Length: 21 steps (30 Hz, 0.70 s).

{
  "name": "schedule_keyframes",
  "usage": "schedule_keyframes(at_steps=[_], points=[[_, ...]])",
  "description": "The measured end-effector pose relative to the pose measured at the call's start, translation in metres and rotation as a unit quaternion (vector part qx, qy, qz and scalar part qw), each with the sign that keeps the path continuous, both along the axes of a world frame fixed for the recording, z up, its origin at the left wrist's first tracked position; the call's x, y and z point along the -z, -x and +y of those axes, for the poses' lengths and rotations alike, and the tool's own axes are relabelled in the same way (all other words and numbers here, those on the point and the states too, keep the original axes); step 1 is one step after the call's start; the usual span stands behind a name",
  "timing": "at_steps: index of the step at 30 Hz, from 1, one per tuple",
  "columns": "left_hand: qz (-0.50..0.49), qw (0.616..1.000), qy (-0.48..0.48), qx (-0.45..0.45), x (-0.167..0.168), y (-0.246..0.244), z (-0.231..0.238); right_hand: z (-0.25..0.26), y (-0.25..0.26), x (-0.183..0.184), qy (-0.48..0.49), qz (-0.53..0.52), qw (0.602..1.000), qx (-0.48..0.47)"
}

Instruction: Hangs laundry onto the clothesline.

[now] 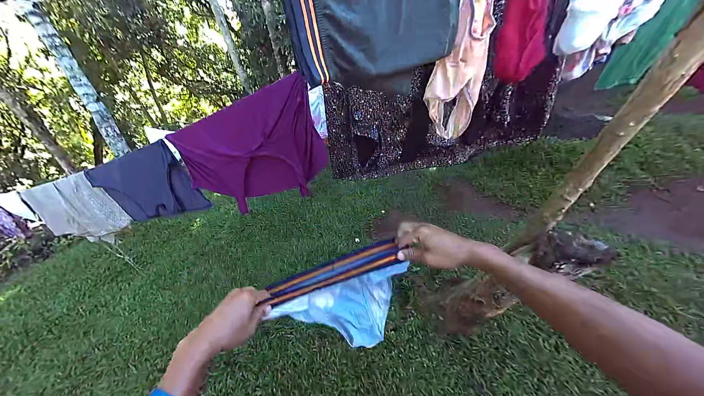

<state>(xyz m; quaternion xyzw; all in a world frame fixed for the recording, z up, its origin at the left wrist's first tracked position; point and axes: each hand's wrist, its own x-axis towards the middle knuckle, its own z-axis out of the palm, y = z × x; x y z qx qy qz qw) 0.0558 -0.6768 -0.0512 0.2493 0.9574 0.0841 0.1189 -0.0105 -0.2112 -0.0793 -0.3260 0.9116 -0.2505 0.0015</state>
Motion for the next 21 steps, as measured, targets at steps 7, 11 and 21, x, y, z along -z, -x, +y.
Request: schedule_keyframes(at_steps=[7, 11, 21], points=[[0.124, 0.991, -0.049, -0.006, -0.074, -0.014, 0.010, 0.008, -0.005, -0.070, 0.125, 0.074, 0.986, 0.076], [0.354, 0.928, -0.090, 0.080, -0.073, -0.017, 0.011, 0.010, -0.019, -0.095, 0.224, 0.036, 0.971, 0.081], [0.390, 0.919, 0.020, -0.049, 0.002, -0.031, 0.059, -0.034, -0.038, -0.008, 0.206, 0.549, 0.785, 0.198]])
